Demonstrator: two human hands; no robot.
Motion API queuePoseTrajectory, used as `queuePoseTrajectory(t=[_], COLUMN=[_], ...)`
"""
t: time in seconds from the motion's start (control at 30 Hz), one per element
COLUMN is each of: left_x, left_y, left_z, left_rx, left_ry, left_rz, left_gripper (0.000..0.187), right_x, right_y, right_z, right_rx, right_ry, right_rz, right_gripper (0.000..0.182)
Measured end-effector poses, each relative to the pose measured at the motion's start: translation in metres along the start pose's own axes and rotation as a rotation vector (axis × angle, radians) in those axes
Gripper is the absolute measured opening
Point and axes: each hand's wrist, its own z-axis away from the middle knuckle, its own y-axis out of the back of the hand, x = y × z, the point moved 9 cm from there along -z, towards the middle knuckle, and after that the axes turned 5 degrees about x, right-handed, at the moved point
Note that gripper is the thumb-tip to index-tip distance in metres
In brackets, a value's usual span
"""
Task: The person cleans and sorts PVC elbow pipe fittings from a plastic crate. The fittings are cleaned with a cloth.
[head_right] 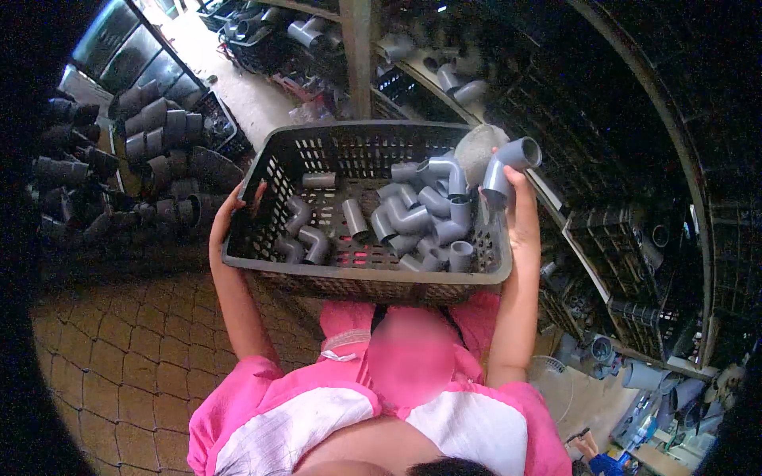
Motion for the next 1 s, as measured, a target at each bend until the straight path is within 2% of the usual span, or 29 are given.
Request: queuePoseTrajectory(t=[0.13,0.17,0.2,0.3,0.37,0.4,0.43,0.47,0.53,0.57,0.6,0.67,0.7,0.73,0.8,0.83,0.87,0.93,1.0], left_x=[-0.006,-0.004,-0.01,-0.003,0.004,0.005,0.007,0.012,0.021,0.024,0.027,0.035,0.032,0.037,0.058,0.062,0.065,0.048,0.042], left_y=[0.009,0.006,0.013,-0.002,-0.007,-0.01,-0.012,-0.02,-0.025,-0.024,-0.027,-0.033,-0.022,-0.023,-0.031,-0.035,-0.037,-0.025,-0.024], left_z=[-0.012,-0.012,-0.023,-0.019,-0.027,-0.03,-0.029,-0.027,-0.025,-0.024,-0.023,-0.013,-0.006,-0.004,0.001,0.018,0.022,0.017,0.016], left_rx=[-0.017,-0.035,-0.108,-0.11,-0.16,-0.172,-0.147,-0.127,-0.1,-0.089,-0.086,-0.064,-0.035,-0.059,-0.103,0.028,-0.025,0.031,0.019], left_ry=[-0.046,-0.02,0.019,-0.012,-0.091,-0.128,-0.121,-0.111,-0.121,-0.142,-0.162,-0.217,-0.237,-0.328,-0.486,-0.344,-0.478,-0.289,-0.281], left_rz=[0.035,-0.075,-0.003,-0.037,-0.171,-0.231,-0.215,-0.204,-0.204,-0.216,-0.23,-0.204,-0.18,-0.279,-0.506,-0.394,-0.487,-0.408,-0.317], left_gripper=[0.063,0.063,0.062,0.065,0.064,0.063,0.062,0.06,0.057,0.056,0.054,0.046,0.043,0.039,0.033,0.03,0.034,0.039,0.045], right_x=[0.004,0.005,0.008,0.013,0.015,0.008,-0.015,-0.036,-0.035,-0.041,-0.04,-0.025,-0.032,-0.051,-0.063,-0.062,-0.06,-0.052,-0.053], right_y=[0.01,0.014,0.018,0.042,0.075,0.092,0.102,0.113,0.036,0.048,0.113,0.103,0.117,0.127,0.127,0.134,0.142,0.149,0.143], right_z=[-0.005,-0.007,-0.009,-0.016,-0.025,-0.036,-0.043,-0.042,0.023,0.019,-0.035,-0.022,-0.038,-0.049,-0.032,-0.045,-0.053,-0.058,-0.048], right_rx=[0.021,0.025,0.031,0.071,0.115,0.095,-0.049,-0.055,-0.018,0.203,0.111,0.375,0.209,0.005,0.002,-0.082,-0.027,0.133,0.243], right_ry=[-0.018,-0.025,-0.035,-0.08,-0.109,-0.049,0.277,0.672,1.043,0.864,0.595,0.247,0.26,0.595,0.807,0.724,0.58,0.191,0.119], right_rz=[0.051,0.068,0.085,0.157,0.291,0.458,0.884,1.284,1.702,1.752,1.11,0.616,0.564,0.891,1.407,1.21,1.036,0.669,0.635], right_gripper=[0.047,0.047,0.047,0.047,0.047,0.047,0.047,0.047,0.05,0.051,0.049,0.044,0.047,0.054,0.058,0.056,0.056,0.053,0.053])
